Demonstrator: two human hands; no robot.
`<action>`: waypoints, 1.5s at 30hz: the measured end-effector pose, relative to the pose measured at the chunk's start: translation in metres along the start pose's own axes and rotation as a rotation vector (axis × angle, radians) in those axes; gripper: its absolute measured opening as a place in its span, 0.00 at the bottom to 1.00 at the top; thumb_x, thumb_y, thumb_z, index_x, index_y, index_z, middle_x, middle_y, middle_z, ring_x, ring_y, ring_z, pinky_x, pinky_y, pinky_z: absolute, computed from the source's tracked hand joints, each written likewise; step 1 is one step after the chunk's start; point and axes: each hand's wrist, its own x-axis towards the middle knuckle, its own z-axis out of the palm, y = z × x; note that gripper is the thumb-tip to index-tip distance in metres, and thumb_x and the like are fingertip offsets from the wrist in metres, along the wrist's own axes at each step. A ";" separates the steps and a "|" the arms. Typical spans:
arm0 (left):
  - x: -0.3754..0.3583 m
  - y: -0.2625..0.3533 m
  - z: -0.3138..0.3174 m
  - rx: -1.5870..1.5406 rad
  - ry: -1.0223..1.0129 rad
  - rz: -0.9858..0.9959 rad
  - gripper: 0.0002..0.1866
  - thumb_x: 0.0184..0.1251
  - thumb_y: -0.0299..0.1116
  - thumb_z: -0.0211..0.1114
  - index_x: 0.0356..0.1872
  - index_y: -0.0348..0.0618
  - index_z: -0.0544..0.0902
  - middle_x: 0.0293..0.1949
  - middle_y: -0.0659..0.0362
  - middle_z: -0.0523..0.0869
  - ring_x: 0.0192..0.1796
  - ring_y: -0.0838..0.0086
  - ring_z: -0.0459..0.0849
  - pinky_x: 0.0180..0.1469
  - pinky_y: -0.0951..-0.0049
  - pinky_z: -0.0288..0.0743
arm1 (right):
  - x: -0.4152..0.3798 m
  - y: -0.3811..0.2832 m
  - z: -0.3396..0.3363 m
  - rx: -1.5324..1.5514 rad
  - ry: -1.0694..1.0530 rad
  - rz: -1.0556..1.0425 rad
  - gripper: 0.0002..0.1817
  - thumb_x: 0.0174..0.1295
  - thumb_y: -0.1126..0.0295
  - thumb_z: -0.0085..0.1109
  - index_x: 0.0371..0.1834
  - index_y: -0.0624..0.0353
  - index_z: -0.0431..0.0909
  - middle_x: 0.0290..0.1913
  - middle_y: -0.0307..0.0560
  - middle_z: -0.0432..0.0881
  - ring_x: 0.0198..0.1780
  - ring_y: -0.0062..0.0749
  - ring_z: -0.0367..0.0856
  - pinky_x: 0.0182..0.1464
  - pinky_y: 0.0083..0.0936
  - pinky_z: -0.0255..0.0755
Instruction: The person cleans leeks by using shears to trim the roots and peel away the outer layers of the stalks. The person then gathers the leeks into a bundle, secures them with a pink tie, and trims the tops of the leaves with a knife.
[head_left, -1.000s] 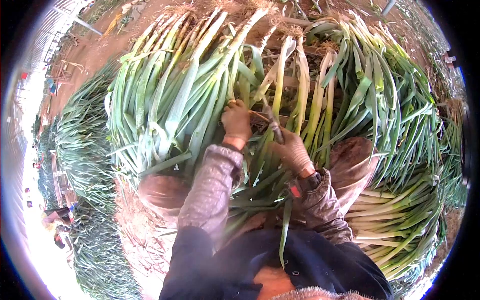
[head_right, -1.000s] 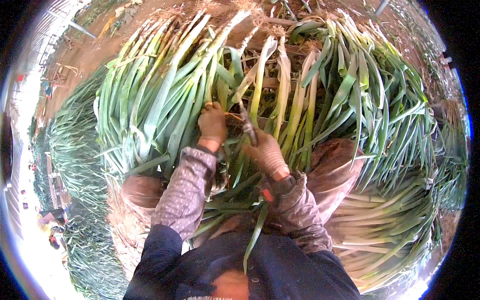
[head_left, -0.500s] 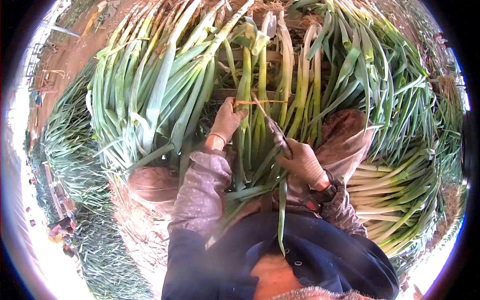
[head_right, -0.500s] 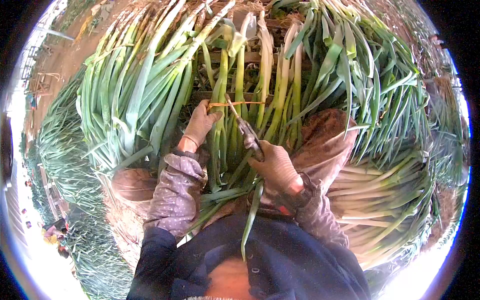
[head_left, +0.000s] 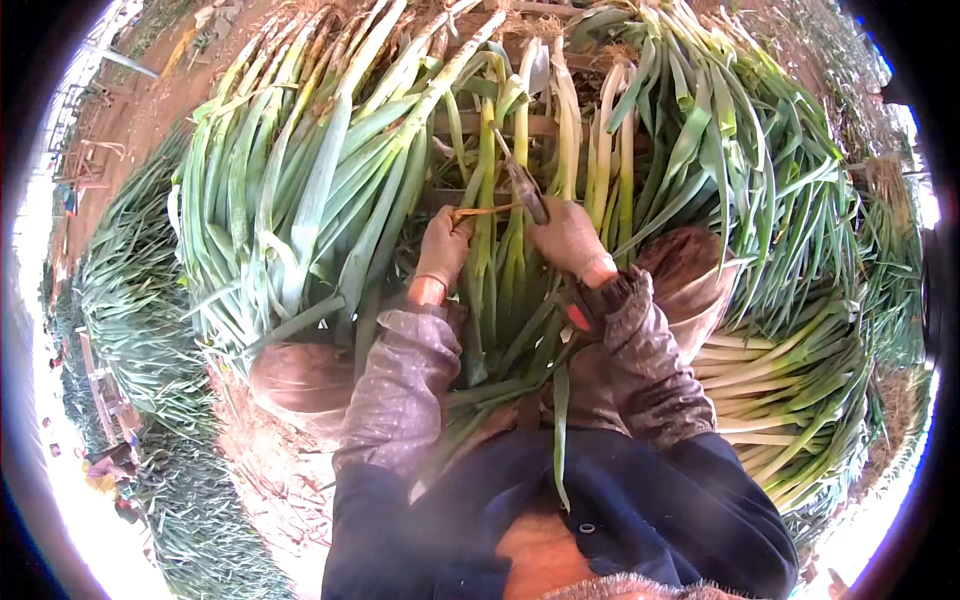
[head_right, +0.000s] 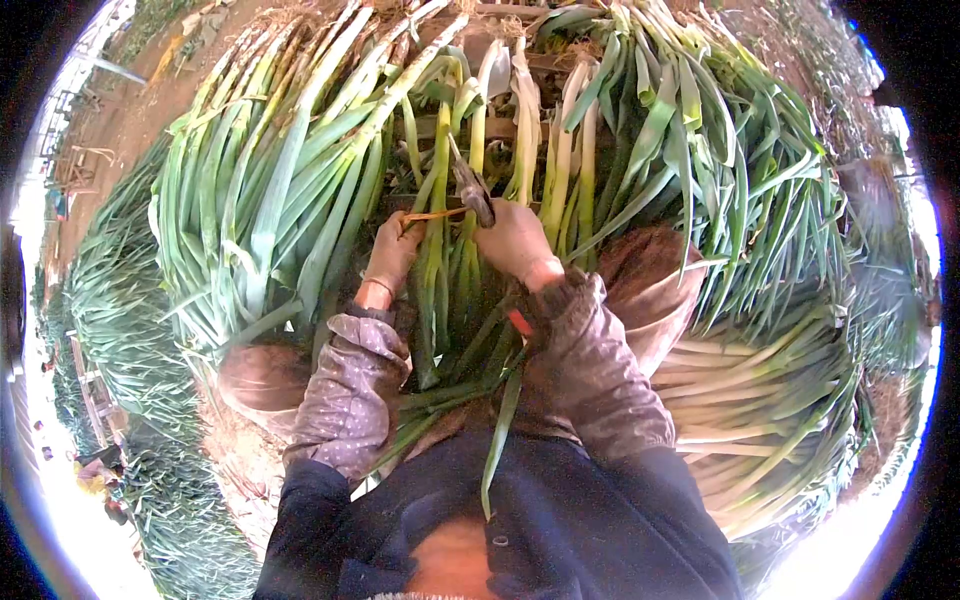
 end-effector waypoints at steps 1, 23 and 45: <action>-0.001 0.003 0.000 -0.005 -0.003 -0.016 0.09 0.74 0.33 0.63 0.42 0.36 0.79 0.32 0.56 0.81 0.35 0.74 0.74 0.41 0.70 0.72 | 0.014 0.005 0.002 0.013 -0.052 0.033 0.17 0.55 0.64 0.63 0.41 0.67 0.82 0.35 0.65 0.85 0.41 0.58 0.85 0.48 0.42 0.77; -0.025 0.042 0.085 0.045 -0.016 0.177 0.12 0.71 0.37 0.65 0.45 0.42 0.76 0.36 0.42 0.86 0.43 0.40 0.83 0.40 0.49 0.76 | 0.217 0.041 -0.033 -0.018 0.106 -0.025 0.24 0.56 0.59 0.65 0.48 0.68 0.83 0.34 0.54 0.83 0.40 0.39 0.83 0.46 0.33 0.76; -0.015 0.005 0.088 -0.198 0.275 -0.004 0.16 0.80 0.40 0.59 0.42 0.34 0.82 0.34 0.55 0.84 0.36 0.73 0.76 0.41 0.68 0.73 | -0.136 -0.005 -0.029 0.540 -0.300 0.354 0.18 0.66 0.61 0.63 0.39 0.70 0.78 0.27 0.34 0.75 0.30 0.18 0.71 0.33 0.25 0.69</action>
